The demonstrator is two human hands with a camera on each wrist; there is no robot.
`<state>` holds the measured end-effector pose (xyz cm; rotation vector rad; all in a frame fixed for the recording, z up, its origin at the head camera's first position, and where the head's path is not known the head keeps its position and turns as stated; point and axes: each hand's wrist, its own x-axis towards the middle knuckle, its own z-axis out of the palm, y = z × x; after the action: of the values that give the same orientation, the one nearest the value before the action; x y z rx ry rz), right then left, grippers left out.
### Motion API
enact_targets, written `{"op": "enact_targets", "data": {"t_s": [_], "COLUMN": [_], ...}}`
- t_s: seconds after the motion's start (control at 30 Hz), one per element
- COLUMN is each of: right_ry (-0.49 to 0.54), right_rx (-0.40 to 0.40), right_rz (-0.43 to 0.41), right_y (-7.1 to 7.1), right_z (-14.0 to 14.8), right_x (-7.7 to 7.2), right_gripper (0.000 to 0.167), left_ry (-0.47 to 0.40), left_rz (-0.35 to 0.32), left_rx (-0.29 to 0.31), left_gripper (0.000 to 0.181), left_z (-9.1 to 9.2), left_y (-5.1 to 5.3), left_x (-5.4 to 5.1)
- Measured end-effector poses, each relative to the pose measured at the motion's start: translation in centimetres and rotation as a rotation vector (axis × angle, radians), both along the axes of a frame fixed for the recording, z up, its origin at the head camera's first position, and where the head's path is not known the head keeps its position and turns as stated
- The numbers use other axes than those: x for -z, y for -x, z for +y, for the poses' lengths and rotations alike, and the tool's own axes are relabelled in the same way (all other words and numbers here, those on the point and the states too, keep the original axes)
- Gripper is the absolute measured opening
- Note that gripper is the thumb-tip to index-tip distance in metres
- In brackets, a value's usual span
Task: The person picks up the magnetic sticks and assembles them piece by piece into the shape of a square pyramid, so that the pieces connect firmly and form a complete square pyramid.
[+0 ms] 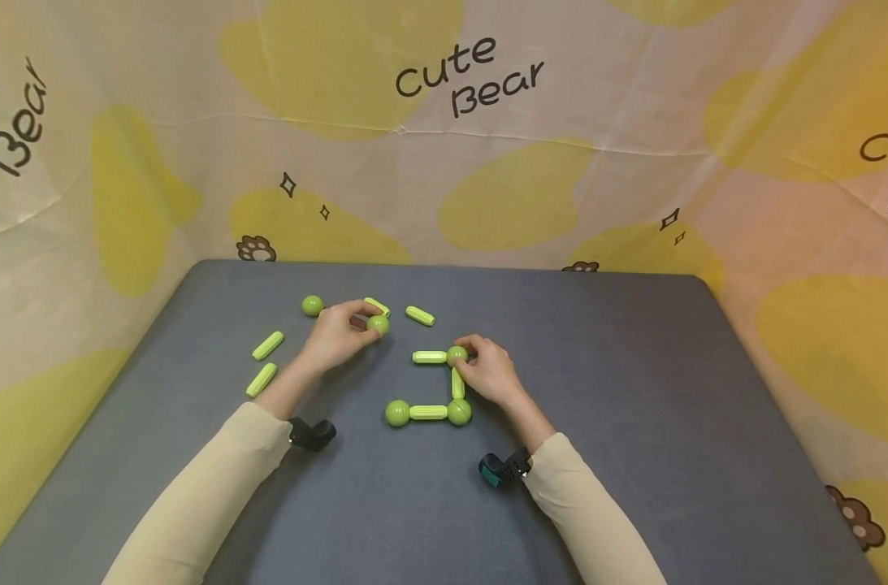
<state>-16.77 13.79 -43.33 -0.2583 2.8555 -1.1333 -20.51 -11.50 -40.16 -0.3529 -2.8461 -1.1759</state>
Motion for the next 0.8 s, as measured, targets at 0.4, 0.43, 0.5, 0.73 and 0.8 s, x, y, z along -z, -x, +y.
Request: {"op": "enact_targets", "data": {"t_s": [0.4,0.43,0.5,0.73,0.8], "right_ry": [-0.001,0.000,0.003,0.003,0.003], "right_rx": [0.006,0.005,0.004,-0.002,-0.002], "right_rz": [-0.006,-0.007,-0.007,-0.009,-0.009], "right_y": [-0.1,-0.1,-0.1,-0.1,0.0], "right_z": [0.1,0.1,0.1,0.1,0.1], "right_x": [0.0,0.0,0.0,0.0,0.0], "right_gripper": [0.030,0.030,0.030,0.030,0.029], "left_ry": [0.029,0.030,0.035,0.065,0.070], "left_rz": [-0.044,-0.050,-0.051,-0.048,-0.052], "left_rx": [0.116,0.125,0.146,0.181,0.184], "left_gripper": [0.027,0.027,0.026,0.025,0.025], "left_z": [0.7,0.9,1.1,1.8,1.9], "left_y": [-1.0,-1.1,-1.3,-1.6,-1.7], "left_x": [1.4,1.4,1.6,2.0,2.0]}}
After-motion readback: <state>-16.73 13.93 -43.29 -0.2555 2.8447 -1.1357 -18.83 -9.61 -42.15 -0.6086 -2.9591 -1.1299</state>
